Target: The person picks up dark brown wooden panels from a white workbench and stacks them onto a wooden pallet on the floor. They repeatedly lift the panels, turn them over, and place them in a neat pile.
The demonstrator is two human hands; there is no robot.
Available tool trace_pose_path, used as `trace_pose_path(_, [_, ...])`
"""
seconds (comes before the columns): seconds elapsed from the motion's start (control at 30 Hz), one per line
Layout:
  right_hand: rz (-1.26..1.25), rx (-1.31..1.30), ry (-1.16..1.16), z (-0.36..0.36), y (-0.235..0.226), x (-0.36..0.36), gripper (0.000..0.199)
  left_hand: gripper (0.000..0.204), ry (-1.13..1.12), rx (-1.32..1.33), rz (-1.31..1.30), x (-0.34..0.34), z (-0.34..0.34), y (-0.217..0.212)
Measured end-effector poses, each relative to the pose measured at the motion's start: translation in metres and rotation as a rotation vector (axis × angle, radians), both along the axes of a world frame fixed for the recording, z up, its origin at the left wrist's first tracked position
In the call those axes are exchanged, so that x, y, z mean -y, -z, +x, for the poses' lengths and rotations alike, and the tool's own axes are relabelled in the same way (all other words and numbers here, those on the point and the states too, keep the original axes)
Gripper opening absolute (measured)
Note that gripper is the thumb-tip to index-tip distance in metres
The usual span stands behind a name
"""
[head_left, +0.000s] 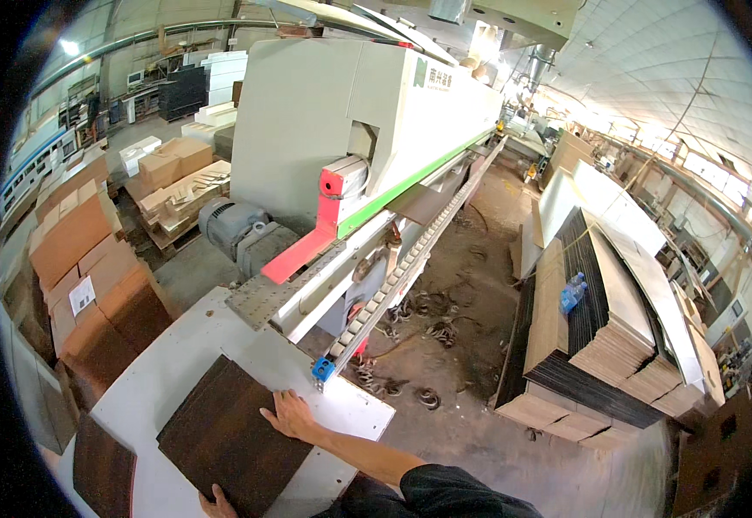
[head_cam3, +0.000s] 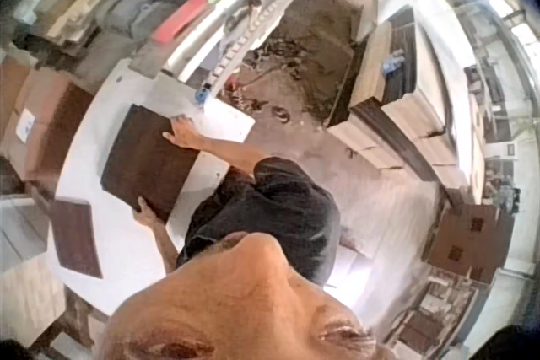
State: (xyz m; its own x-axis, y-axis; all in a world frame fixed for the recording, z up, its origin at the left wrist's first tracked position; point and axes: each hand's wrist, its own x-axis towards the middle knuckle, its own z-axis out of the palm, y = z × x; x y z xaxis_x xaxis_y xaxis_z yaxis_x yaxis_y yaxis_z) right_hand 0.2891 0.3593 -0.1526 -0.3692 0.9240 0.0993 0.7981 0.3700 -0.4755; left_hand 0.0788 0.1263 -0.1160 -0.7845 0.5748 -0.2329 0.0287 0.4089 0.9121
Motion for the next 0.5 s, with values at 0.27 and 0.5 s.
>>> trace_pose_path(0.27, [-0.118,-0.119,-0.321,0.019,-0.008,-0.004,0.089,0.087,0.163,-0.152,0.091,0.046,0.003,-0.03])
trace_pose_path(0.5, [-0.413,0.209,-0.564,0.095,-0.054,0.026,0.124,0.119,0.467,-0.556,-0.06,0.091,0.017,0.025])
